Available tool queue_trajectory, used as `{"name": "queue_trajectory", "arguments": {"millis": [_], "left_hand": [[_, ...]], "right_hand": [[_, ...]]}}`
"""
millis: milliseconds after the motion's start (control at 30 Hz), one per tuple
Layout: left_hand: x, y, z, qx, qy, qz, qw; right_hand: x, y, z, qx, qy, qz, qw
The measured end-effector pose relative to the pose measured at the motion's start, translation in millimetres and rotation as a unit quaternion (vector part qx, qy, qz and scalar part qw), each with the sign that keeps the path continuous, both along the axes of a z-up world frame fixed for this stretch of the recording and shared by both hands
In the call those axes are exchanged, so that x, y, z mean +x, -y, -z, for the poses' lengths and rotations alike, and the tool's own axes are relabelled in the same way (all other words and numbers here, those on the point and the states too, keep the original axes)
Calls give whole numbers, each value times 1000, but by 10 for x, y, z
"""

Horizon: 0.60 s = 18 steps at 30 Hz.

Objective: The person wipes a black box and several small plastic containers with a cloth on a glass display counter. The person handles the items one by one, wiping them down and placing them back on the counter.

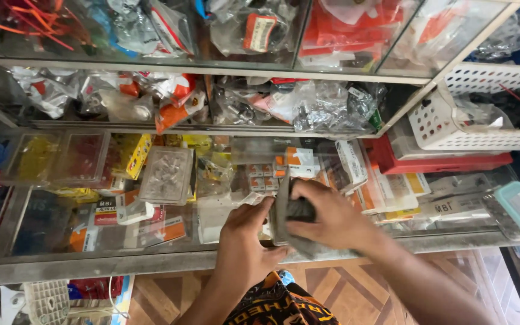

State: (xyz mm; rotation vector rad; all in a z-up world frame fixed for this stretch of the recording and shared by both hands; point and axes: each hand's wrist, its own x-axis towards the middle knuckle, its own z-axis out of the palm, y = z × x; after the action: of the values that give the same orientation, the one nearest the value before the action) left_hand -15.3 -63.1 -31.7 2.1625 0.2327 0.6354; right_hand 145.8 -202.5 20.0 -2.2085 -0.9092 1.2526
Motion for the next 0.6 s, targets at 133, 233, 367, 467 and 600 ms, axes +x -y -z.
{"name": "queue_trajectory", "arguments": {"millis": [133,233,367,467,600], "left_hand": [[-6,-19,57,2,-29,-7,1000],[6,-21,71,-5,-15,-11,1000],[-2,-22,-29,-15,-37,-11,999],[-2,-31,-58,-34,-41,-7,999],[26,-58,-29,-40,-82,2,996]], "right_hand": [[-138,-166,104,263,271,-60,924],[-26,-121,239,228,248,-27,941],[220,11,276,142,36,-1,989],[160,24,43,216,11,-85,973],[-75,-59,-43,147,74,-81,983]]}}
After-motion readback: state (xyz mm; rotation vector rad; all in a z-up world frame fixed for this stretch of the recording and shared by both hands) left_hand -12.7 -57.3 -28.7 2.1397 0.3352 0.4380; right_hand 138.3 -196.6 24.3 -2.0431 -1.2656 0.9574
